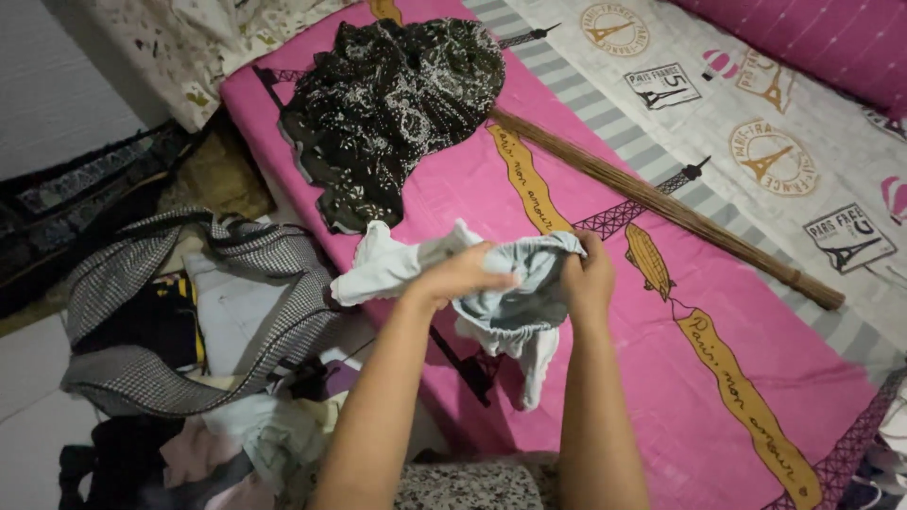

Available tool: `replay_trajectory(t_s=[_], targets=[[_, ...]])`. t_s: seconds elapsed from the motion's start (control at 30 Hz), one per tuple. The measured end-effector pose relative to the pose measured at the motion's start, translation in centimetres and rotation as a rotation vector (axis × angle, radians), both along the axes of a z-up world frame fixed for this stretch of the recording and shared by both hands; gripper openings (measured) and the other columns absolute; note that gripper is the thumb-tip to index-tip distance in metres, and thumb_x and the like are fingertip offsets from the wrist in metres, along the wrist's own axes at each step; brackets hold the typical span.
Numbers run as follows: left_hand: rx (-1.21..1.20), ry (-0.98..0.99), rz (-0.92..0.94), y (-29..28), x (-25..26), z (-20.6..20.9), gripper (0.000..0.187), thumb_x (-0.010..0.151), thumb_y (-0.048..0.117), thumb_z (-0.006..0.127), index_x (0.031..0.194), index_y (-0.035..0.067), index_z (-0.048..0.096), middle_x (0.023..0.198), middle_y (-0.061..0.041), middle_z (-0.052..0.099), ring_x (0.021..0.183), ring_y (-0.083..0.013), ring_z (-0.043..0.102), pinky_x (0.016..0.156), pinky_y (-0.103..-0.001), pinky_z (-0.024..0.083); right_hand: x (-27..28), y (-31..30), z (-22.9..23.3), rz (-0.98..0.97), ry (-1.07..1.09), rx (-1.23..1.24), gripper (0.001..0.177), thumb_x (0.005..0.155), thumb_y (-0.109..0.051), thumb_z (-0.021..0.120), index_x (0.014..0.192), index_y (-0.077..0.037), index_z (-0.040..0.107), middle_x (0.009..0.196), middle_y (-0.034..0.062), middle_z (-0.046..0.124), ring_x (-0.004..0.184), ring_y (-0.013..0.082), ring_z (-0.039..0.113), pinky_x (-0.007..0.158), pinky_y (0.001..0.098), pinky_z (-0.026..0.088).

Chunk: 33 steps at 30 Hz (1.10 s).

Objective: Folding various pieces of clothing and packing them into a checkered bag on the floor.

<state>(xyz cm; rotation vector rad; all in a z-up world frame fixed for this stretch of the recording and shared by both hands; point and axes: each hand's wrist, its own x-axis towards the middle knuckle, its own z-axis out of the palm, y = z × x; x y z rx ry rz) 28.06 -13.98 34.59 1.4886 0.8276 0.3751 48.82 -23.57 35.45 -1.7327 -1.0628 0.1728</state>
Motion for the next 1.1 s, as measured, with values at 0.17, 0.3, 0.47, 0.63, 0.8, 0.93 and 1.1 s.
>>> replay_trajectory(t_s=[0.17, 0.3, 0.47, 0.63, 0.8, 0.93, 1.1], targets=[[0.183, 0.247, 0.122, -1.4, -0.8, 4.1, 0.054, 0.084, 0.017, 0.077, 0.134, 0.015, 0.059, 0.119, -0.013, 0.074, 0.103, -0.0262, 0.073, 0.088, -0.039, 0.057, -2.5, -1.6, 3.3, 0.249, 0.574, -0.084, 0.021, 0.1, -0.021, 0.064, 0.114, -0.005, 0.068, 0.096, 0.0107, 0.068, 0.082, 0.0211, 0.061, 0.066, 0.0347, 0.046], [0.703, 0.388, 0.562, 0.7, -1.9, 0.4, 0.037, 0.088, 0.002, 0.064, 0.122, 0.016, 0.071, 0.119, -0.012, 0.073, 0.111, -0.0325, 0.067, 0.087, -0.043, 0.054, -5.5, -2.3, 5.7, 0.403, -0.242, -0.086, 0.053, 0.078, -0.032, 0.089, 0.116, -0.003, 0.065, 0.1, 0.0182, 0.073, 0.094, 0.0341, 0.07, 0.077, 0.0449, 0.054], [0.207, -0.04, 0.485, -1.1, -1.3, 4.3, 0.036, 0.097, 0.014, 0.06, 0.133, 0.01, 0.061, 0.119, -0.013, 0.072, 0.107, -0.0253, 0.07, 0.088, -0.037, 0.056, -6.4, -0.5, 3.0, -0.094, -0.266, -0.277, 0.03, 0.089, -0.013, 0.064, 0.119, -0.01, 0.072, 0.102, 0.0197, 0.074, 0.096, 0.0359, 0.069, 0.079, 0.046, 0.053], [0.126, -0.114, -0.042, -1.7, -2.1, 4.8, 0.059, 0.085, 0.018, 0.076, 0.136, 0.002, 0.053, 0.116, -0.011, 0.071, 0.105, -0.0224, 0.07, 0.087, -0.035, 0.057, -0.8, 0.3, 0.0, 0.121, 0.31, 0.099, 0.029, 0.089, -0.012, 0.06, 0.116, -0.005, 0.069, 0.104, 0.01, 0.074, 0.096, 0.0226, 0.069, 0.082, 0.0349, 0.055], [0.334, 0.083, -0.086, 0.5, -2.7, 0.6, 0.047, 0.077, 0.018, 0.082, 0.12, 0.003, 0.07, 0.111, -0.013, 0.079, 0.099, -0.022, 0.074, 0.089, -0.033, 0.056, 4.4, 0.4, -7.2, 0.492, 0.99, -0.153, 0.027, 0.093, -0.02, 0.064, 0.106, 0.002, 0.072, 0.091, 0.0125, 0.071, 0.077, 0.0251, 0.062, 0.069, 0.038, 0.051], [0.425, -0.015, 0.319, 2.9, -0.8, -5.1, 0.038, 0.09, 0.013, 0.068, 0.127, 0.005, 0.069, 0.113, -0.015, 0.077, 0.101, -0.0216, 0.072, 0.09, -0.035, 0.056, -2.3, -0.8, 0.9, 0.309, 1.084, -0.246, 0.025, 0.088, -0.025, 0.062, 0.105, -0.007, 0.067, 0.092, 0.0061, 0.071, 0.084, 0.0234, 0.068, 0.076, 0.0406, 0.058], [0.01, -0.267, 0.339, 0.9, -1.0, 1.1, 0.055, 0.084, 0.012, 0.065, 0.137, 0.001, 0.059, 0.117, -0.018, 0.075, 0.104, -0.0283, 0.072, 0.089, -0.038, 0.057, -5.7, 0.0, 1.7, 0.019, -0.143, -0.339, 0.04, 0.084, -0.01, 0.062, 0.122, -0.009, 0.071, 0.101, 0.0159, 0.073, 0.095, 0.0355, 0.07, 0.078, 0.0436, 0.054]])
